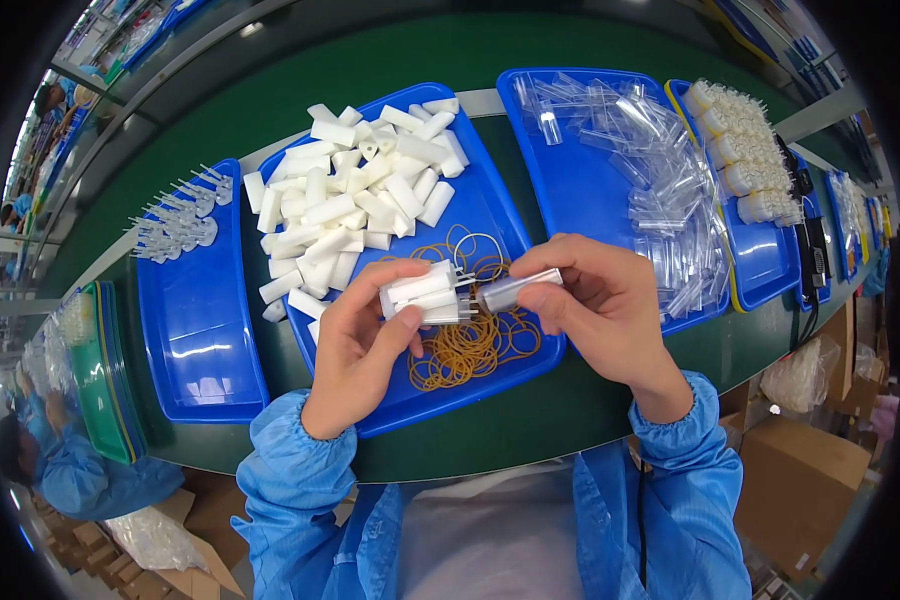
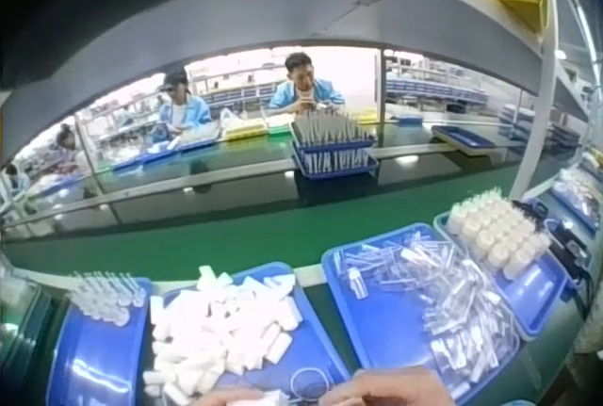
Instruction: The person assembles component units by attaching foam cylinders to plastic cores, sliding clear plastic sleeves over them, securing each bundle with a rubber band, and placing the finished assemblies onto a tray.
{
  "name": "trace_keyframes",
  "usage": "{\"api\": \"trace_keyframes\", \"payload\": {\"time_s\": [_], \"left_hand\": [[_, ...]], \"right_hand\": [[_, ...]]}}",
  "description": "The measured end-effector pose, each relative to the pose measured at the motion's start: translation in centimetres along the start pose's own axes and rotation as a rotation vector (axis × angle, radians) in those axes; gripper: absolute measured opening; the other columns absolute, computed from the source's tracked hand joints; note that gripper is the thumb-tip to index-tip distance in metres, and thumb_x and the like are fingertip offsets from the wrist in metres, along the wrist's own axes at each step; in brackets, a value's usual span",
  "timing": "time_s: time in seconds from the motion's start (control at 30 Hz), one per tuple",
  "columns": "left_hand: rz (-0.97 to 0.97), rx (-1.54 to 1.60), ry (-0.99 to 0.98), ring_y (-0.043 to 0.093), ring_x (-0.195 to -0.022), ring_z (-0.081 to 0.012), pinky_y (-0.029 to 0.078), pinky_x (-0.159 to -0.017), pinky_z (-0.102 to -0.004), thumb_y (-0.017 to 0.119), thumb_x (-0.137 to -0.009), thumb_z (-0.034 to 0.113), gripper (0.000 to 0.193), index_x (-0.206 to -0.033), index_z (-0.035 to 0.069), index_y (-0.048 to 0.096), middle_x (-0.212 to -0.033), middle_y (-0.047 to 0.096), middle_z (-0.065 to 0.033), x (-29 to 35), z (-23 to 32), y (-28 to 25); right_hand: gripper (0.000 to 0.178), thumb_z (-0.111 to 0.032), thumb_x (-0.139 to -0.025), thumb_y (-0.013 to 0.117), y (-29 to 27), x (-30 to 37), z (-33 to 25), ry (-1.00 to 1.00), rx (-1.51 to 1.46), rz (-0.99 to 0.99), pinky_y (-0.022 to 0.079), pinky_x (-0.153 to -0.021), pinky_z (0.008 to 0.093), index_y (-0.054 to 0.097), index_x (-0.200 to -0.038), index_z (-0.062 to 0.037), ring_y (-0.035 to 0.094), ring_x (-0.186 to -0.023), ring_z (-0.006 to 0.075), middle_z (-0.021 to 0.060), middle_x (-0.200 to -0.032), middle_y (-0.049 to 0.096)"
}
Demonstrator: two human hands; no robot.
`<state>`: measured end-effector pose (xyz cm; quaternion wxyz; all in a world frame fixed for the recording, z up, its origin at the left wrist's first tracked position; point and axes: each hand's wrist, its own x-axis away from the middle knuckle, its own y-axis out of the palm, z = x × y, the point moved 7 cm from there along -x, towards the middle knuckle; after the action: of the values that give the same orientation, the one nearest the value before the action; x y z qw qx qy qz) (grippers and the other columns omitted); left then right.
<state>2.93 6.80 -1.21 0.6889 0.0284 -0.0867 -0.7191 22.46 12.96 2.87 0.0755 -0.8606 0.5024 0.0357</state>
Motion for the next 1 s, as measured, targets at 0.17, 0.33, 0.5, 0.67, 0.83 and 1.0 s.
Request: {"api": "trace_keyframes", "payload": {"time_s": [0.17,0.33,0.5,0.67,0.83,1.0], "left_hand": [[0.012,-0.054,0.051,0.06,-0.091,-0.0153,0.051,-0.064,-0.0255,0.056,-0.096,0.001,0.03,-0.125,0.001,0.062,-0.128,0.053,-0.012,-0.1,0.3,-0.3],[0.009,-0.128,0.066,0.06,-0.095,-0.0157,0.052,-0.063,-0.0244,0.058,-0.094,-0.001,0.03,-0.123,0.002,0.063,-0.126,0.053,-0.012,-0.1,0.6,-0.1],[0.021,-0.176,0.107,0.061,-0.1,-0.015,0.053,-0.066,-0.0219,0.066,-0.089,-0.004,0.031,-0.119,0.003,0.064,-0.125,0.052,-0.011,0.1,0.6,0.6],[0.015,-0.302,0.157,0.062,-0.102,-0.0152,0.056,-0.072,-0.0227,0.07,-0.086,-0.003,0.033,-0.118,0.005,0.065,-0.124,0.053,-0.0096,0.2,0.5,0.4],[0.046,-0.343,0.178,0.063,-0.099,-0.015,0.056,-0.07,-0.0216,0.072,-0.086,-0.002,0.03,-0.115,0.004,0.067,-0.122,0.054,-0.0092,0.2,0.9,0.3],[0.076,-0.332,0.151,0.063,-0.098,-0.0151,0.057,-0.068,-0.0212,0.072,-0.086,-0.001,0.028,-0.113,0.003,0.068,-0.12,0.055,-0.0094,0.2,0.8,0.1]], "right_hand": [[0.019,-0.009,-0.093,0.07,-0.2,0.3,1.5,0.137,-0.185,0.083,0.045,-0.053,0.0198,0.07,-0.11,0.0011,0.059,-0.063,0.0051,0.0027,-0.077,0.067],[0.022,-0.01,-0.092,0.073,0.9,0.7,2.1,0.152,-0.102,0.067,0.048,-0.056,0.0207,0.071,-0.111,0.0022,0.062,-0.065,0.0064,0.0056,-0.08,0.07],[0.024,-0.009,-0.09,0.075,1.6,1.1,2.4,0.167,-0.157,0.101,0.049,-0.057,0.0213,0.072,-0.11,0.0025,0.063,-0.066,0.0069,0.0069,-0.083,0.072],[0.023,-0.009,-0.089,0.076,1.5,1.2,1.9,0.136,-0.114,0.114,0.049,-0.058,0.021,0.073,-0.108,0.0031,0.063,-0.066,0.0064,0.0076,-0.084,0.073],[0.022,-0.008,-0.087,0.077,1.3,1.2,1.5,0.053,0.013,0.128,0.049,-0.057,0.0211,0.073,-0.106,0.0035,0.063,-0.065,0.0061,0.0082,-0.082,0.073],[0.023,-0.003,-0.088,0.076,1.7,1.2,0.8,-0.011,0.052,0.108,0.052,-0.057,0.0212,0.073,-0.109,0.0028,0.067,-0.066,0.0091,0.0105,-0.083,0.075]]}}
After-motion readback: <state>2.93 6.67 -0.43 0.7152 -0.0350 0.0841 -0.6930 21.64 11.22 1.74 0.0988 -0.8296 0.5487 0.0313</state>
